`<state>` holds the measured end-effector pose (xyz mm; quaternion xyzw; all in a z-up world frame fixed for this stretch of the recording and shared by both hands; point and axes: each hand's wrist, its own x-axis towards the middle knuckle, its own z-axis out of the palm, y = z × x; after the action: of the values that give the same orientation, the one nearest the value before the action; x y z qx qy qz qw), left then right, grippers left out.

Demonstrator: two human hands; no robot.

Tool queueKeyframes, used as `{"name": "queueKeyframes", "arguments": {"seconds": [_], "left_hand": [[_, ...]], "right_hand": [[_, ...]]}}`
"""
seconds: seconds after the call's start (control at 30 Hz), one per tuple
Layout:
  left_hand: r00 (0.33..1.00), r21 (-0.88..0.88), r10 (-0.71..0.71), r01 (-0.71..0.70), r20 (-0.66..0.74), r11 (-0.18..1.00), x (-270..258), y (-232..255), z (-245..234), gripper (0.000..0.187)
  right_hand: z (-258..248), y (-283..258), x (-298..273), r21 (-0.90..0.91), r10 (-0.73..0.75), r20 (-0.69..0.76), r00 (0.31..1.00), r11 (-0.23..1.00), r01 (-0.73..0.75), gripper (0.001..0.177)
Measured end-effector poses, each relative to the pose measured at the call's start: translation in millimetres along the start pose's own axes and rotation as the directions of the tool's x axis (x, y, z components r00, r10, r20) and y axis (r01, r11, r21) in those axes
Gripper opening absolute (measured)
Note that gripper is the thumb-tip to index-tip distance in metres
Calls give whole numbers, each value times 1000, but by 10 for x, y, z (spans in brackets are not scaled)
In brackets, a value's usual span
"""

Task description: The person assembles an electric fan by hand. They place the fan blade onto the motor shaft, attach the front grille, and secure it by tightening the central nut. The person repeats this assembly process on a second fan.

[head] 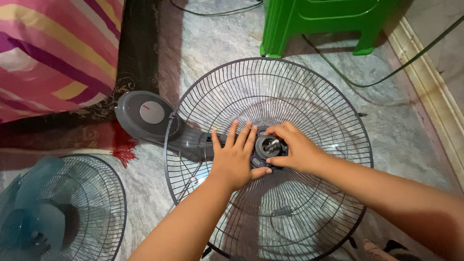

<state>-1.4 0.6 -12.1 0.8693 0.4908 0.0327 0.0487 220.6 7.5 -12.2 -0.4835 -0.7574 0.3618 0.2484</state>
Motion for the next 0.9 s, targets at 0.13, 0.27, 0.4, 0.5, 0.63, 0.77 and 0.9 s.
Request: {"name": "queueKeyframes", "arguments": {"seconds": [0.13,0.27,0.4,0.5,0.63,0.77,0.9], "left_hand": [[1000,6,-3,3,13,1000,-7,0,-13,122],[999,10,-8,8,45,1000,5,2,-24,122],[995,14,-25,24,96,1000,7,16,-56,121],[992,22,-33,31,121,999,7,28,-88,121],[991,17,-43,41,125,999,24,38,-112,121],[992,12,-55,54,116,998,34,56,-107,121],[994,-1,-54,54,98,999,53,52,-89,121]], "right_hand": [[-22,-67,-4,16,54,22,998,998,-55,65],[-61,-112,-10,22,108,48,993,994,-110,66],[-79,-120,-19,19,151,61,987,988,-152,66],[-67,-91,-14,43,136,43,990,990,-137,66],[-37,-23,-34,-16,61,-35,998,998,-62,66],[-55,14,-73,-52,42,-59,997,998,-45,67],[-78,-21,-91,-48,42,-75,996,998,-46,65]]}}
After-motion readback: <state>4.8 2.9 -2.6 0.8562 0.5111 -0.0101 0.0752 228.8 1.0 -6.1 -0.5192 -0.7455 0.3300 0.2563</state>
